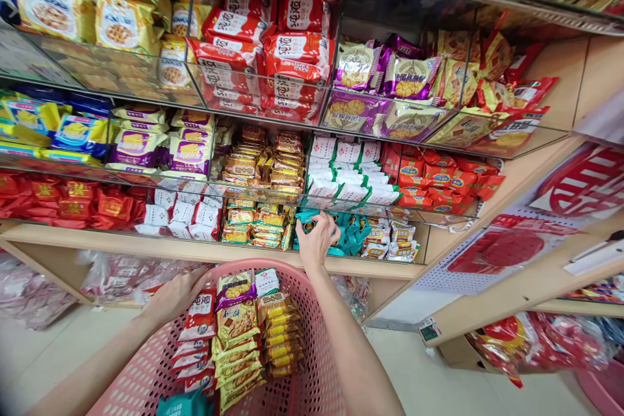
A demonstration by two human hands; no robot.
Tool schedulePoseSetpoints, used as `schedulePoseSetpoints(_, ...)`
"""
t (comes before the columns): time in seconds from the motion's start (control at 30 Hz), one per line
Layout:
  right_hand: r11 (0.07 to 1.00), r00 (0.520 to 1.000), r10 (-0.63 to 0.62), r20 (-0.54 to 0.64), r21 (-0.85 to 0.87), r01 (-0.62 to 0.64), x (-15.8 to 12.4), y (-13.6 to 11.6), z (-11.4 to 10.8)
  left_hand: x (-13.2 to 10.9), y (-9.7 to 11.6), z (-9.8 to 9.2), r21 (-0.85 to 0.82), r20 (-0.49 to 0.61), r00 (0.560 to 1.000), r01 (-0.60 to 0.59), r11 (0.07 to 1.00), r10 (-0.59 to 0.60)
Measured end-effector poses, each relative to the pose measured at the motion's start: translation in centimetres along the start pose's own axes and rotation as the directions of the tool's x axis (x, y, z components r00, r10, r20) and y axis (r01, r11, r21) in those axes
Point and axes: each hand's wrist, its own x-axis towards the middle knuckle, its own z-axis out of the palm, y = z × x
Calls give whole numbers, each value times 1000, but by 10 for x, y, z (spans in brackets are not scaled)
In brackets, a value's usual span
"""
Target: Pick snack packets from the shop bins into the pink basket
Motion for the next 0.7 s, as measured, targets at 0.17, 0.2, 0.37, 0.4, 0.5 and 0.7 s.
schedulePoseSetpoints(0.17, 1000, 999, -7, 35, 23, 7, -4, -7, -12, 0, 1, -1, 19, 13, 1000, 9, 1000, -10)
schedulePoseSetpoints(0.2, 999, 999, -7, 42, 31, 6, -4, -8, -17, 0, 2, -1, 26, 17, 1000, 15, 1000, -16)
schedulePoseSetpoints(0.37, 990, 994, -49, 93, 139, 35, -10, -22, -55, -3, 7, -5, 59, 19, 1000, 21, 998, -22)
schedulePoseSetpoints(0.4, 983, 992, -49, 117, 183, 27, -12, -28, -65, -4, 8, -6, 65, 18, 1000, 19, 998, -20)
schedulePoseSetpoints(0.5, 944, 975, -45, 220, 329, -31, -23, -56, -101, -5, 10, -7, 78, 18, 1000, 20, 997, -22)
schedulePoseSetpoints(0.7, 887, 746, -184, 640, 436, -155, -74, -127, -160, -4, 8, -2, 59, 30, 999, 18, 998, -20)
